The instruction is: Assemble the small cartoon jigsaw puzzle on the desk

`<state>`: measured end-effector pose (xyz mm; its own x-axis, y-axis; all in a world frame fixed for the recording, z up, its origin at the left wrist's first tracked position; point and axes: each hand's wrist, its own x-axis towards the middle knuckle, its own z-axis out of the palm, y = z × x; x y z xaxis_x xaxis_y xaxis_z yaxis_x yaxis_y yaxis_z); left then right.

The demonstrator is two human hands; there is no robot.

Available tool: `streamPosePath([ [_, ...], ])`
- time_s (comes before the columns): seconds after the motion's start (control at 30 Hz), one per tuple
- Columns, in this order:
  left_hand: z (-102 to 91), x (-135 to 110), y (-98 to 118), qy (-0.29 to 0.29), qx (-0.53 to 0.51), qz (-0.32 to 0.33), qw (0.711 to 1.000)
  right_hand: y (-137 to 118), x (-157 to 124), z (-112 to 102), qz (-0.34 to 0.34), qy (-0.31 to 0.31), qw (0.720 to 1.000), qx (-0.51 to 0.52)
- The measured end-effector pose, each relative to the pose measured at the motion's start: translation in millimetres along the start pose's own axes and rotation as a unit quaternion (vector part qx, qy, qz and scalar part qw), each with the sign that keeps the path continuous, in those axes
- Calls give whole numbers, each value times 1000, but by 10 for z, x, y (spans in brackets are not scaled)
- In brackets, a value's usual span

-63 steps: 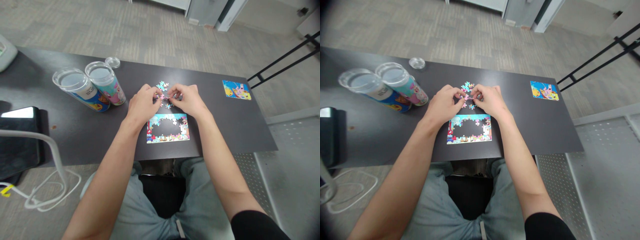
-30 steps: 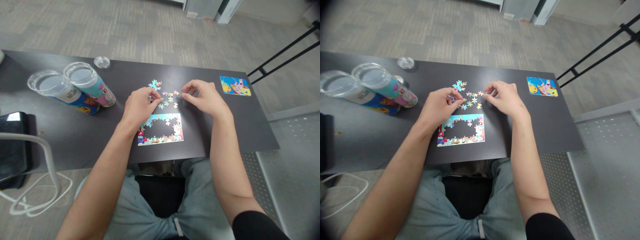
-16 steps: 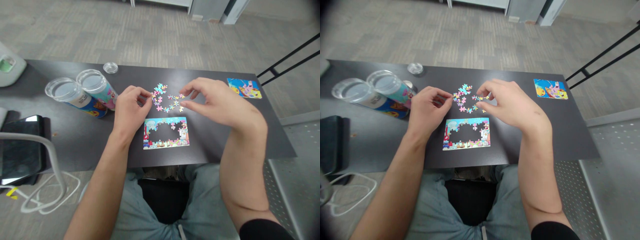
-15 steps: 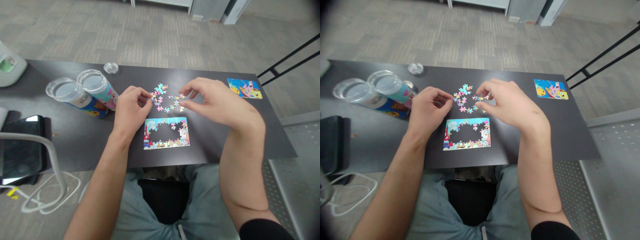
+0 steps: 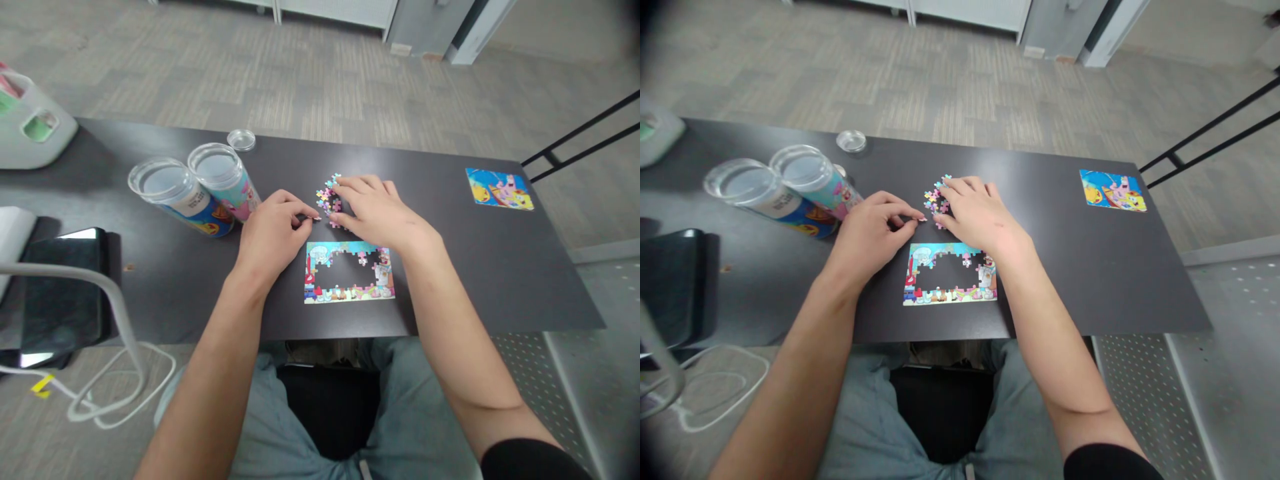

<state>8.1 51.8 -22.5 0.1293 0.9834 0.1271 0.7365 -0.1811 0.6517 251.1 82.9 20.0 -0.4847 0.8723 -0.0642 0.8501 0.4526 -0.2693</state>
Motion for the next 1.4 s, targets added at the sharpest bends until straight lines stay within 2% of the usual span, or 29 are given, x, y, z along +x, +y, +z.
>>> streamPosePath([
  [0.2, -8, -46, -11, -5, -4, 10, 1000, 157, -12, 33, 1, -23, 1000, 15],
  [0.57, 14, -48, -71, -15, -10, 28, 999, 545, -129, -195, 44, -30, 998, 20],
  [0.73, -1, -38, -37, -16, 3, 32, 999, 680, -136, -146, 57, -19, 998, 26],
  [1.0, 15, -12, -59, -14, 17, 34, 999, 686, -137, -105, 51, -10, 998, 40],
  [1.23, 48, 15, -59, -13, 19, 28, 999, 849, -156, -74, 84, 39, 995, 35],
  [1.4, 98, 59, -37, -13, 10, 30, 999, 924, -150, -22, 84, 20, 996, 37],
])
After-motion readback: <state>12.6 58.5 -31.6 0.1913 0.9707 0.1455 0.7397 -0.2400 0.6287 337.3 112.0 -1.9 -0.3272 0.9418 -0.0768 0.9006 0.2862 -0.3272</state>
